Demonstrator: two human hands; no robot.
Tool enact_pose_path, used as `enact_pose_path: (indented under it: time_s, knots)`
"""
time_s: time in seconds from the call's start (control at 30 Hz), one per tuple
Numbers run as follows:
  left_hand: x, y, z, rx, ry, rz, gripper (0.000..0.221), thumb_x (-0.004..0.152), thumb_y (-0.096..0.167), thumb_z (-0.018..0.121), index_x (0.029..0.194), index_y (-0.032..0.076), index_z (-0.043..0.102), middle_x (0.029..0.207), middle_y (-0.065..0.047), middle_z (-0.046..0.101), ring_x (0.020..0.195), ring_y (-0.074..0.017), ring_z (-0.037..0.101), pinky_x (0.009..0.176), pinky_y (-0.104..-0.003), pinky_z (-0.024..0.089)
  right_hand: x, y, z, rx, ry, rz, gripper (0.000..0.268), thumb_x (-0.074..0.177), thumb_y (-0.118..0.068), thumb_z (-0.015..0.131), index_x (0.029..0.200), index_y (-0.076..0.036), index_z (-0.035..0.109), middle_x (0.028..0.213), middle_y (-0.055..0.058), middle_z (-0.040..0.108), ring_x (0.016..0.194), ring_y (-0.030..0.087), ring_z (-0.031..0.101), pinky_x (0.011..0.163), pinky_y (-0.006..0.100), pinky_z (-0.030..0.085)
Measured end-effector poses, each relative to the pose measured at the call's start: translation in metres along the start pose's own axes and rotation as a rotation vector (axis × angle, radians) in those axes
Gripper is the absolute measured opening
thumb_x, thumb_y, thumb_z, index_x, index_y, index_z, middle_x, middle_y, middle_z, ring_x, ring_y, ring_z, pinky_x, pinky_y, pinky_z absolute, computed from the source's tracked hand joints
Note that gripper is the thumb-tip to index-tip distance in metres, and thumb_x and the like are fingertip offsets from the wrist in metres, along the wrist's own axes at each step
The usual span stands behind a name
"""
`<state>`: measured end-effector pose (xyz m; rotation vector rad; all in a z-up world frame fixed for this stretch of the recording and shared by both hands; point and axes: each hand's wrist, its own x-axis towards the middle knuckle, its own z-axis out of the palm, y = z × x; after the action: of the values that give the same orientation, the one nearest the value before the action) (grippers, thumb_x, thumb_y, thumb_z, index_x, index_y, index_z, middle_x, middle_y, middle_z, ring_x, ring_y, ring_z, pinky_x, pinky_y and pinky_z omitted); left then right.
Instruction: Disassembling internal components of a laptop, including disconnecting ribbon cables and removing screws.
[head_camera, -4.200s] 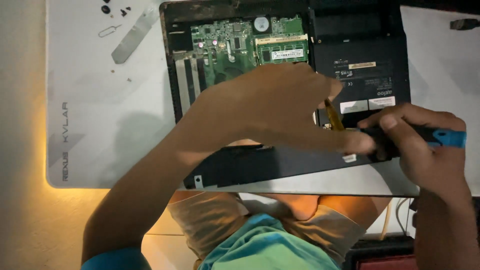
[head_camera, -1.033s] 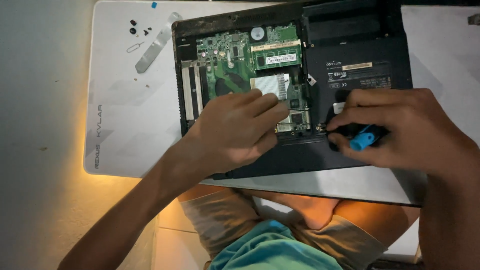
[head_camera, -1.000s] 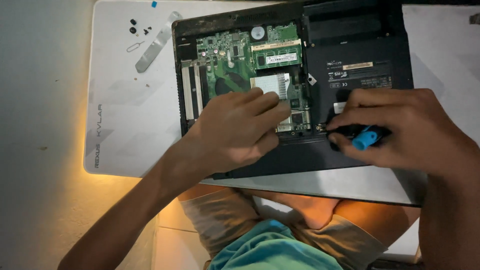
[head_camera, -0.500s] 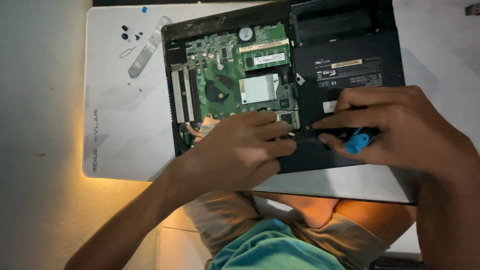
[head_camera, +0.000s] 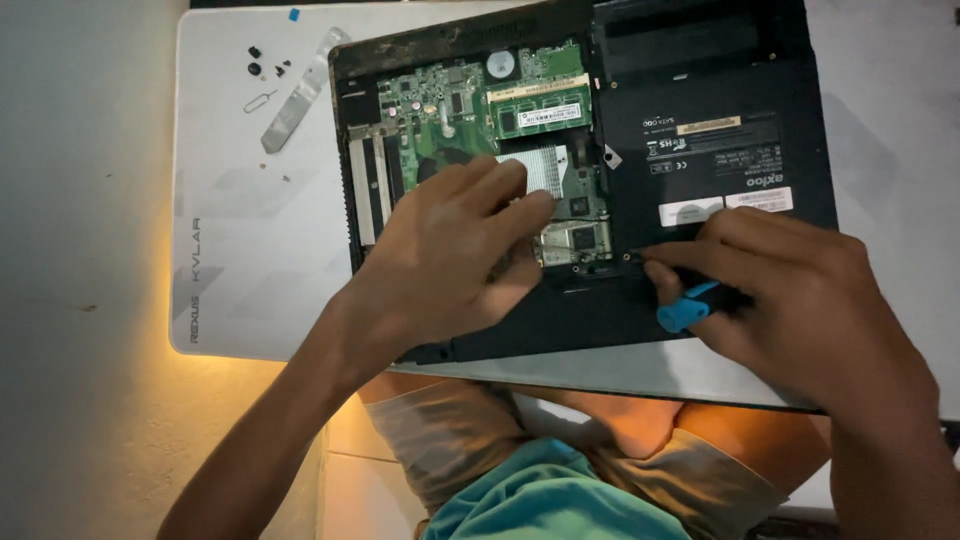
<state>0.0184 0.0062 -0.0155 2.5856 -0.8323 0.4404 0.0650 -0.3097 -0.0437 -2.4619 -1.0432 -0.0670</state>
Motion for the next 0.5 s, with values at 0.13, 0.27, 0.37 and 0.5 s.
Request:
enact_pose_path:
  time_s: [0.13,0.27,0.37,0.5]
  knots:
    - [-0.003,0.007,0.003,0.068,-0.056,-0.027,0.049,0.086,0.026,0.083,0.129,0.005,0.072,0.116,-0.012,0.062,0.099,-0.031,0.06,0.087,-0.048,0.052,0.0,-0.002,0.0,0.062,0.03,0.006,0.026,0.09,-0.016,0.096,0.114,-0.006,0.092,0.088,0.003,0.077,0.061,0.019,0.063,0.057,0.038,0.047]
    - [0.003,0.02,0.012,0.136,0.057,0.035,0.025,0.106,0.019,0.088,0.123,0.007,0.074,0.126,-0.014,0.063,0.104,-0.032,0.063,0.089,-0.046,0.051,0.0,-0.008,-0.001,0.025,0.049,0.029,0.022,0.091,-0.012,0.096,0.112,-0.006,0.092,0.087,0.003,0.075,0.06,0.019,0.06,0.056,0.038,0.045]
    - [0.006,0.023,0.015,0.18,0.033,0.06,0.022,0.104,0.014,0.081,0.122,0.008,0.071,0.127,-0.012,0.061,0.108,-0.0291,0.059,0.093,-0.044,0.048,0.0,-0.009,-0.002,0.066,0.045,0.077,0.037,0.075,-0.006,0.098,0.112,-0.007,0.092,0.094,0.001,0.082,0.061,0.02,0.065,0.059,0.038,0.048]
    - [0.007,0.024,0.023,0.175,0.011,0.062,0.026,0.106,0.016,0.077,0.128,0.004,0.07,0.136,-0.018,0.064,0.119,-0.0325,0.063,0.099,-0.045,0.05,0.001,-0.002,-0.005,0.041,0.0,0.12,0.044,0.071,-0.004,0.098,0.114,-0.01,0.091,0.096,0.002,0.085,0.063,0.019,0.07,0.061,0.037,0.051]
